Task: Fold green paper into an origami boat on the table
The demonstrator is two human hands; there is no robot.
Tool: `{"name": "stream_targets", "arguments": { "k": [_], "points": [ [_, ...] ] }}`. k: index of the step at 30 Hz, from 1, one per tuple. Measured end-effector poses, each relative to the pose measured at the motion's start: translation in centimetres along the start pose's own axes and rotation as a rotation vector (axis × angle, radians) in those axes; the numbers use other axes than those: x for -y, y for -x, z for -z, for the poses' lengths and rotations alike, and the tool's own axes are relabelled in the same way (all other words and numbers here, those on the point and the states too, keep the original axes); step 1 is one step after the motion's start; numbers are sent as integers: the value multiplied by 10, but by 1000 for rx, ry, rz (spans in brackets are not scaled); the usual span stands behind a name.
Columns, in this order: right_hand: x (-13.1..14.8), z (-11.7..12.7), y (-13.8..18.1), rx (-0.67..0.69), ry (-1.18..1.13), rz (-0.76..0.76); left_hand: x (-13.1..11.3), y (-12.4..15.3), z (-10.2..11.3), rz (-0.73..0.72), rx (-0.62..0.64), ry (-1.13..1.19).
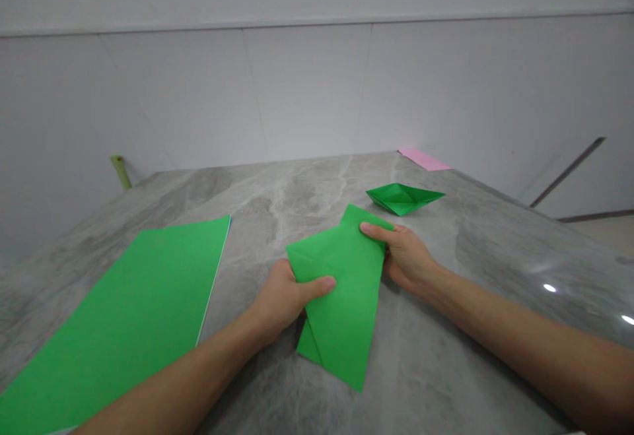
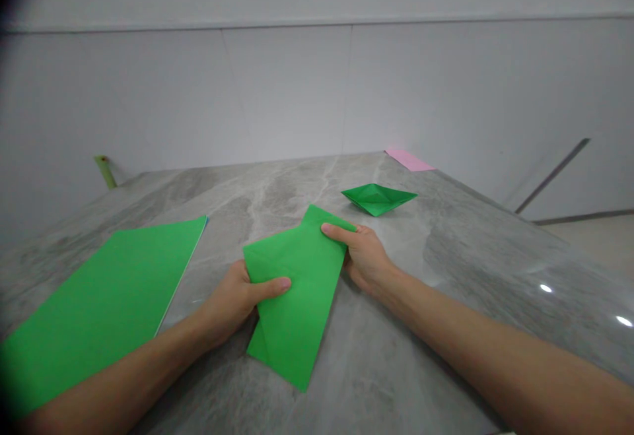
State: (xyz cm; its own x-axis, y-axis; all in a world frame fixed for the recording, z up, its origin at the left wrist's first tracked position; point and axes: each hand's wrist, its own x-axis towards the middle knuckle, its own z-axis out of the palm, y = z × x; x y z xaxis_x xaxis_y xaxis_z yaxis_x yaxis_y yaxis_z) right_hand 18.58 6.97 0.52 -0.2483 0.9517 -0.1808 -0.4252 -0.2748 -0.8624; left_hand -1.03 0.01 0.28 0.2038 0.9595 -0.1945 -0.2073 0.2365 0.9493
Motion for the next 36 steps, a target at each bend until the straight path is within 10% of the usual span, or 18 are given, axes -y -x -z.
{"name": "stream_targets", "arguments": {
  "k": [8, 36],
  "points": [
    [1, 1, 1, 13, 9, 13, 2, -9, 5, -104, -214, 87],
    [-3, -8, 9, 60, 2, -13, -4, -9, 1, -131, -285, 260]
  ]
}}
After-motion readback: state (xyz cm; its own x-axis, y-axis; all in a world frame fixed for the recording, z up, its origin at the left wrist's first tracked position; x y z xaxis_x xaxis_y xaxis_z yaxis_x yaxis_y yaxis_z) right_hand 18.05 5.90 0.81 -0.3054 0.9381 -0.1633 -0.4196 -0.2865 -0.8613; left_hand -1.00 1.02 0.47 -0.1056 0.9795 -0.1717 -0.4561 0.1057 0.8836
